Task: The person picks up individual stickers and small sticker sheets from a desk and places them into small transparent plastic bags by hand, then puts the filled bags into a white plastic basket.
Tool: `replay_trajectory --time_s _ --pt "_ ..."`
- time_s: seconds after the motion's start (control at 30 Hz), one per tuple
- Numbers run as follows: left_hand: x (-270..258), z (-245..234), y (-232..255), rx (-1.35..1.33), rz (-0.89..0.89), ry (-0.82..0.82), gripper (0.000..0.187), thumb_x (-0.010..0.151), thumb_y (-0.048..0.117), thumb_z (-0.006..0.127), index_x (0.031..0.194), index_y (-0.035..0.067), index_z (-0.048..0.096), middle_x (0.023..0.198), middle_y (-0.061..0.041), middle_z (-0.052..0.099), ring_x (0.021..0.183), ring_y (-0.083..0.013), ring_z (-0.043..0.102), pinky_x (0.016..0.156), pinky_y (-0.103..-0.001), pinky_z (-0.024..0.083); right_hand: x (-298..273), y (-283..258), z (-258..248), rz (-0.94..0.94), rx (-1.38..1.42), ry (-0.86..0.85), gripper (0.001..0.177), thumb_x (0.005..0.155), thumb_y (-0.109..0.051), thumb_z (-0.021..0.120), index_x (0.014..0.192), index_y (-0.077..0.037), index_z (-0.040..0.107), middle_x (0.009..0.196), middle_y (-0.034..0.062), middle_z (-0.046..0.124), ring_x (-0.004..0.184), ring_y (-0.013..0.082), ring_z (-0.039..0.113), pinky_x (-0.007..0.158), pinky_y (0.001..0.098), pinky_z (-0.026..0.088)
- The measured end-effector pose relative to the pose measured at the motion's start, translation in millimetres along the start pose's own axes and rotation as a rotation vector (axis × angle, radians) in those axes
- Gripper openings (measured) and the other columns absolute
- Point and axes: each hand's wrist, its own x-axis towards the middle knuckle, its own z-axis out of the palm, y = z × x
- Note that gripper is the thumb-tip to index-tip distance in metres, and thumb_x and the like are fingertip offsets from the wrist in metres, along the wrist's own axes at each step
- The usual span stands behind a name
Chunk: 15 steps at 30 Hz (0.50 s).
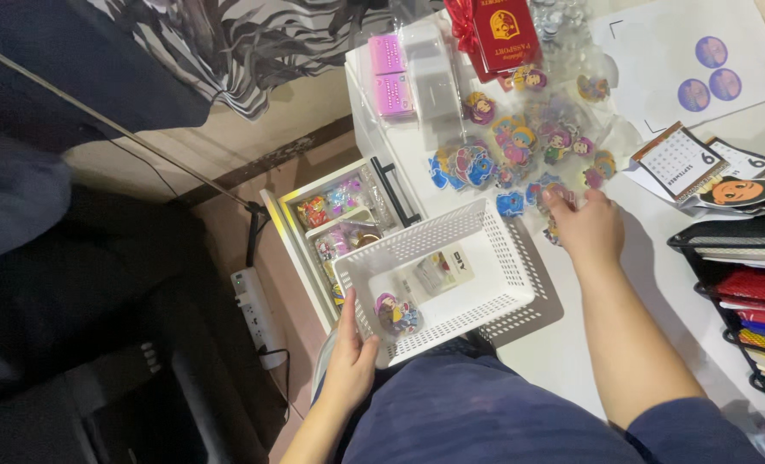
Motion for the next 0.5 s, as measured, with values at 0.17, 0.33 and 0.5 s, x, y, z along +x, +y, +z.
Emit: replay_trajectory --time_s 0.17,0.33,0.5 --pt "2 6 6 -0.007 -0.030 -0.060 0.076 0.080 0.013 0.046 0.146 0.020 0.008 0.147 0.006 0.027 0.060 -0.0151 0.034 0.067 -0.025 0.035 13 0 4 0.146 0.120 -0.039 0.058 0.073 -0.036 0.072 0.118 -0.007 0.051 0.115 0.0143 0.056 0.103 0.0348 0.053 0.082 0.0430 0.041" --pt "9 15 -7 -0.031 0.073 -0.082 0.072 0.084 0.015 0.046 0.145 0.018 0.009 0.154 -0.006 0.011 0.141 -0.0187 0.013 0.107 -0.032 0.016 11 17 0 0.018 0.372 0.016 0.046 0.069 -0.016 0.073 0.110 -0.013 0.053 0.106 0.0089 0.060 0.087 0.0243 0.056 0.073 0.0345 0.042" --pt "13 18 -9 0.027 0.106 -0.096 0.055 0.089 0.028 0.044 0.141 0.018 0.030 0.151 -0.004 0.022 0.142 -0.0219 0.005 0.111 -0.036 0.009 -26 12 -34 0.054 0.838 -0.007 0.051 0.075 0.001 0.067 0.119 -0.016 0.045 0.095 0.0092 0.059 0.075 0.0149 0.056 0.054 0.0275 0.048"
